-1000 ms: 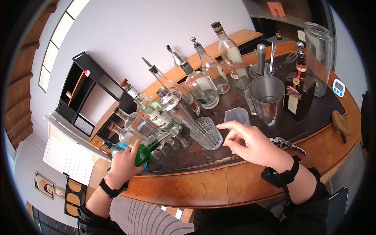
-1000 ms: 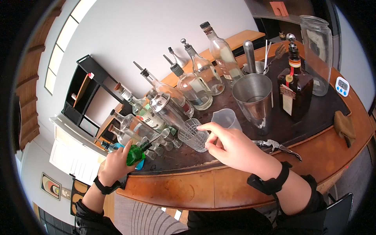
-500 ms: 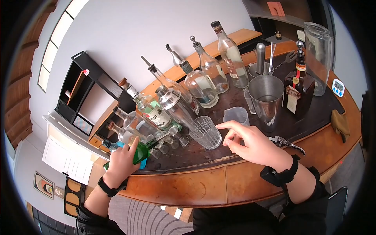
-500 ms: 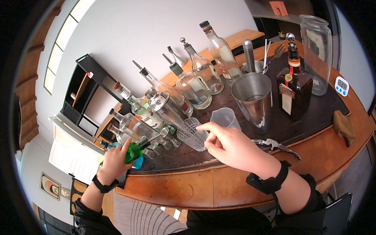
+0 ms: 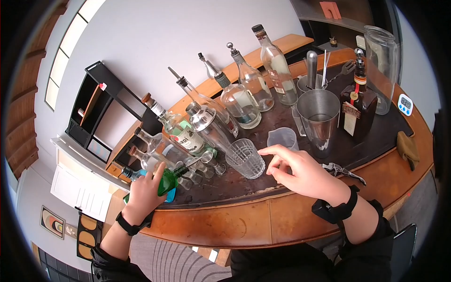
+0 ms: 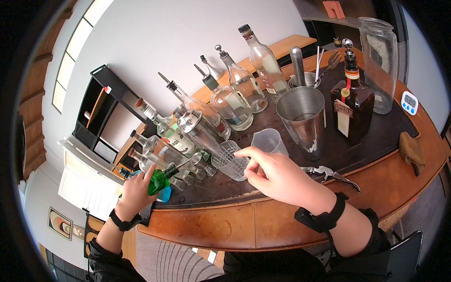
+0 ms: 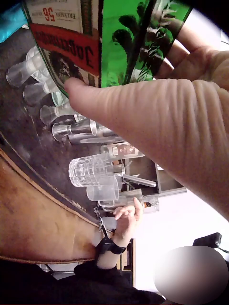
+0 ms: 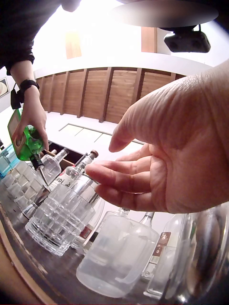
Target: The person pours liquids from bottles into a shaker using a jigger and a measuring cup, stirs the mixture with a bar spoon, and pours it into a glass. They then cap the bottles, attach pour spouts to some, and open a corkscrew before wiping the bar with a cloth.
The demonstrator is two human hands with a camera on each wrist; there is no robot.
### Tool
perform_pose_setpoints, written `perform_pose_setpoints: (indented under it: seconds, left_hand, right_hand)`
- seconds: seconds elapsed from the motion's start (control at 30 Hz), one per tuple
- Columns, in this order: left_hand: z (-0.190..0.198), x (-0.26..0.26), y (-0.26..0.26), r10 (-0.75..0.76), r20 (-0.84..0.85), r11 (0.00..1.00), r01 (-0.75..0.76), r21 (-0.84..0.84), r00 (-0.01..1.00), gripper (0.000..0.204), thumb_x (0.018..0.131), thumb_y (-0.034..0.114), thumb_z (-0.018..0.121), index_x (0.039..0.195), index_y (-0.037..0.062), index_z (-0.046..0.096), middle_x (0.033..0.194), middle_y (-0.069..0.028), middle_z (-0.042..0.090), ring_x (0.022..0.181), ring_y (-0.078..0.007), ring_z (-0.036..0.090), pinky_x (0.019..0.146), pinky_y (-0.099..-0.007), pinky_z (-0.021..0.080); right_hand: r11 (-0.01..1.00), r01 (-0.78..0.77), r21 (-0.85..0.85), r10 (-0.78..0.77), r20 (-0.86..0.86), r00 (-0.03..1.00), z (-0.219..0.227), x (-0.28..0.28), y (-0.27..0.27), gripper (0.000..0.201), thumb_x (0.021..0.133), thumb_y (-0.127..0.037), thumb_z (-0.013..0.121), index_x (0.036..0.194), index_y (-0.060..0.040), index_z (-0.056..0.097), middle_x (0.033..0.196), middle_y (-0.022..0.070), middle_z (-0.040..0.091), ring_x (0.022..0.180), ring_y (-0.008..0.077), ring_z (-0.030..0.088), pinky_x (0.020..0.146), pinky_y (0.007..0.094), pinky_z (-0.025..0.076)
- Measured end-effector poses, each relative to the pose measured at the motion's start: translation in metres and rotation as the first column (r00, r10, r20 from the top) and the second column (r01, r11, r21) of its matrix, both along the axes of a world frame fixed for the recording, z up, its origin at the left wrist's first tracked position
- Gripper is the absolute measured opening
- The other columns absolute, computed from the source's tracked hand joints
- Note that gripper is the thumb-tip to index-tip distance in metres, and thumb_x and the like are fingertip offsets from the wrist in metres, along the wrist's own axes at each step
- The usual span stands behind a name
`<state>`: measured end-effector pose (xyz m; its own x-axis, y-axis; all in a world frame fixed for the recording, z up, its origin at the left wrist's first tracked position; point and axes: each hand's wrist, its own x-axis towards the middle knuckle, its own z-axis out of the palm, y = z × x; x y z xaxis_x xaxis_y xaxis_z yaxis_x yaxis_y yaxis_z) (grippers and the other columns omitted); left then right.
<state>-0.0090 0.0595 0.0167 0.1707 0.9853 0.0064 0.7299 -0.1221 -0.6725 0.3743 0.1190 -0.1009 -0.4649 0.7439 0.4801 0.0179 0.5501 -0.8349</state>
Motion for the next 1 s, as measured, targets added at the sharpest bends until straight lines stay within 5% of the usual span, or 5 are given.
perform_pose_setpoints:
  seconds: [0.6, 0.73, 0.8, 0.87, 1.0]
  left_hand:
    - [-0.024, -0.012, -0.019, 0.033, 0.515, 0.999, -0.045, 0.012, 0.857, 0.093, 0.068, 0.037, 0.08, 0.145, 0.0094, 0.035, 0.098, -0.017, 0.068, 0.084, -0.0339, 0.069, 0.073, -0.0407, 0.056]
    - [-0.039, -0.027, -0.026, 0.096, 0.828, 0.987, -0.161, -0.008, 0.553, 0.091, 0.069, 0.027, 0.081, 0.145, 0.008, 0.033, 0.115, -0.0186, 0.066, 0.098, -0.0319, 0.069, 0.086, -0.0384, 0.054]
    - [-0.055, -0.04, -0.028, -0.103, 0.966, 0.986, -0.103, 0.131, 0.237, 0.09, 0.069, 0.019, 0.081, 0.145, 0.0063, 0.033, 0.118, -0.0173, 0.065, 0.104, -0.0274, 0.067, 0.092, -0.0358, 0.051]
    - [-0.062, -0.028, -0.035, -0.177, 0.976, 0.98, -0.119, 0.163, -0.124, 0.086, 0.073, 0.006, 0.078, 0.145, 0.0046, 0.031, 0.118, -0.0145, 0.062, 0.108, -0.0224, 0.063, 0.096, -0.0346, 0.049]
    - [-0.082, -0.003, -0.048, -0.314, 0.842, 0.949, -0.182, 0.259, -0.439, 0.087, 0.073, 0.004, 0.08, 0.144, 0.0055, 0.029, 0.128, -0.0129, 0.053, 0.118, -0.0216, 0.055, 0.102, -0.0353, 0.045]
  right_hand:
    - [1.0, -0.006, -0.031, 0.007, 0.017, 1.0, 0.002, -0.002, -0.001, 0.037, 0.09, -0.004, 0.06, 0.126, -0.0051, 0.051, 0.078, 0.0055, 0.067, 0.06, 0.0123, 0.058, 0.057, 0.0282, 0.045]
    - [0.998, 0.001, -0.071, 0.002, 0.037, 0.999, 0.002, -0.003, -0.001, 0.037, 0.089, -0.003, 0.06, 0.126, -0.0055, 0.053, 0.079, 0.0051, 0.067, 0.061, 0.011, 0.058, 0.057, 0.0273, 0.045]
    - [0.998, 0.0, -0.063, 0.003, 0.049, 0.999, 0.001, -0.004, -0.001, 0.037, 0.089, -0.003, 0.06, 0.125, -0.0055, 0.054, 0.079, 0.0049, 0.067, 0.061, 0.0104, 0.058, 0.057, 0.0268, 0.045]
    - [0.995, 0.017, -0.094, -0.013, 0.042, 0.999, 0.002, -0.005, -0.001, 0.038, 0.088, -0.001, 0.061, 0.125, -0.0048, 0.055, 0.08, 0.0047, 0.066, 0.062, 0.0091, 0.058, 0.059, 0.0258, 0.046]
    - [0.981, 0.016, -0.192, -0.01, 0.032, 0.999, -0.001, -0.007, 0.006, 0.028, 0.094, -0.004, 0.057, 0.121, -0.0033, 0.059, 0.087, 0.0068, 0.068, 0.067, 0.0092, 0.06, 0.064, 0.0254, 0.05]
